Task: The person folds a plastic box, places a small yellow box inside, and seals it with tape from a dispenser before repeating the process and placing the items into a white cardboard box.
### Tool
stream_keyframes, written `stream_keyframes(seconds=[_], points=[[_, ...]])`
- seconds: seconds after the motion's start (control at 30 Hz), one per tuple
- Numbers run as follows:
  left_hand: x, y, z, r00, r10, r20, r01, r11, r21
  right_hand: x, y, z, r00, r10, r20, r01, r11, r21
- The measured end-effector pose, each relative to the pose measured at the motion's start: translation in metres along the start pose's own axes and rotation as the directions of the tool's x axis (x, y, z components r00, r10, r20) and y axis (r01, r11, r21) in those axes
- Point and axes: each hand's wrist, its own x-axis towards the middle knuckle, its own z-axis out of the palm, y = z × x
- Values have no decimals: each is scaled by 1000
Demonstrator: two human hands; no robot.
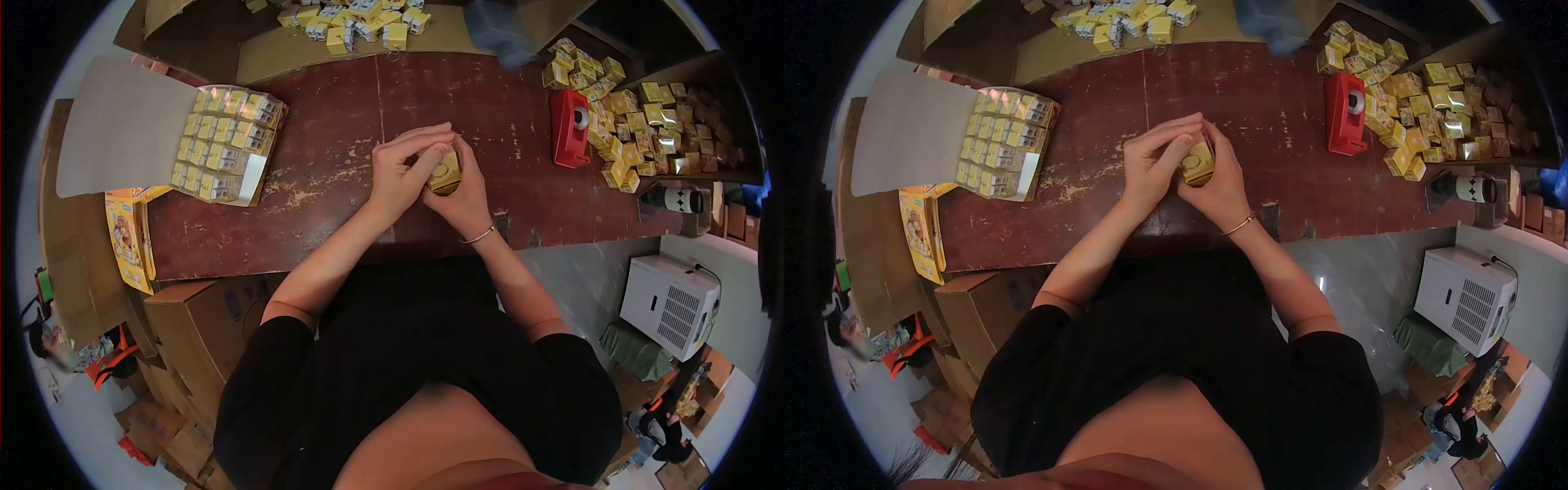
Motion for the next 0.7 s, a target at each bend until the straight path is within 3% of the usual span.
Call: stream_keyframes(seconds=[0.07, 0.17, 0.3, 0.37, 0.5, 0.57, 0.7], points=[[4, 4, 2, 951, 257, 170, -301, 892, 338, 1, 1, -8, 1000, -1, -9, 1, 1000, 13], [7, 6, 9, 941, 257, 220, -322, 881, 346, 0, -1, -18, 1000, 6, -14, -6, 1000, 27], [9, 6, 20, 960, 190, 205, -247, 920, 304, -3, 7, -28, 1000, -1, -29, 1, 1000, 14], [12, 14, 24, 984, -129, 122, 110, 983, 147, -3, 6, -32, 999, 3, -33, -3, 1000, -5], [17, 14, 22, 974, -18, 226, -51, 955, 293, -6, 5, -39, 998, 54, -25, -52, 997, 57], [18, 14, 22, 926, 157, 342, -290, 877, 383, -6, 6, -42, 998, 57, -23, -55, 996, 66], [14, 15, 22, 960, 31, 279, -124, 938, 324, -8, 8, -42, 998, 67, -1, -67, 996, 62]])
